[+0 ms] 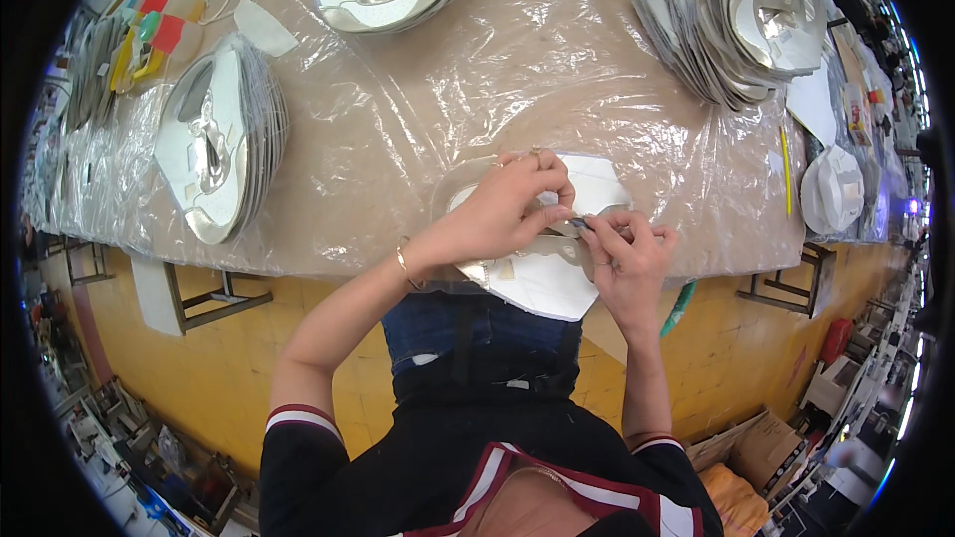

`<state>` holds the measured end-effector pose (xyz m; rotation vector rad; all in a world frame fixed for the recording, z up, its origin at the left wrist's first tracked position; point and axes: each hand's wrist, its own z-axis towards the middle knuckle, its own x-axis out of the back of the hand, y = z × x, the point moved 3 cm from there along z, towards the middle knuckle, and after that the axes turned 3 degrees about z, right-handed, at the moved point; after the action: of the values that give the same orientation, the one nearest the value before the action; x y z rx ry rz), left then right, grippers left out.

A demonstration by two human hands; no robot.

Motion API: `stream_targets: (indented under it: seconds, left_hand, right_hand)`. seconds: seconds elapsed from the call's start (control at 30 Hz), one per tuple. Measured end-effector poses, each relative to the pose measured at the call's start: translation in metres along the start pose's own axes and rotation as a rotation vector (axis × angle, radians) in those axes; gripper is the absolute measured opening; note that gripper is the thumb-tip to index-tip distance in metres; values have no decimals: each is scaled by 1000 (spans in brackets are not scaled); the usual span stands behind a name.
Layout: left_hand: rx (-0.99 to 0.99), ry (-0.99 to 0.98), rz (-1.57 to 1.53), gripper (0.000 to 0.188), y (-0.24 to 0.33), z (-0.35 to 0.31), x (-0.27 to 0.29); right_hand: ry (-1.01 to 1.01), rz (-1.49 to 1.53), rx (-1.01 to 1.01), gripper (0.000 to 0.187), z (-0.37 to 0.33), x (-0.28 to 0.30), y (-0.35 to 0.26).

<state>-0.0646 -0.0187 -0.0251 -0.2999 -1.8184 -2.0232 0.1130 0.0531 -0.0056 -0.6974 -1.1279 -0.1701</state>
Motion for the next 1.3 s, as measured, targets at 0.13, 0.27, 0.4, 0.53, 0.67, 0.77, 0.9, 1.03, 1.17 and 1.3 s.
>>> stream_targets:
  seconds: [0.13,0.27,0.4,0.53,0.67,0.77,0.9,1.03,1.17,1.3]
  left_hand:
    - [90,72,-166,9,-10,2,14]
    - [198,230,-337,11,-15,-8,23]
    - [125,499,-160,13,-15,-30,48]
    - [385,673,95,22,-15,-55,66]
    - [530,563,-13,42,-5,-73,45]
    - [599,486,-354,57,-5,-78,27]
    - [608,353,-687,42,-8,-71,17]
    - [548,396,-958,25,-1,-66,10]
    - [446,364,-993,24,11,-57,3]
    - [405,436,-1023,27,23,-49,-7]
  right_hand:
    - [34,9,-27,16,3,-1,5]
    - [11,6,-85,21,3,5,9]
    - [5,-17,-87,24,4,9,6]
    - [14,18,-81,31,10,10,-1]
    - [-72,112,-67,35,19,3,-13]
    - [-160,133,-139,36,23,-15,-28]
    - [-203,302,-344,39,19,-29,-36]
    - [-133,402,-455,30,8,-20,-28]
    - [-22,709,-494,18,1,-26,-25]
    - [7,661,-378,11,2,-24,-25]
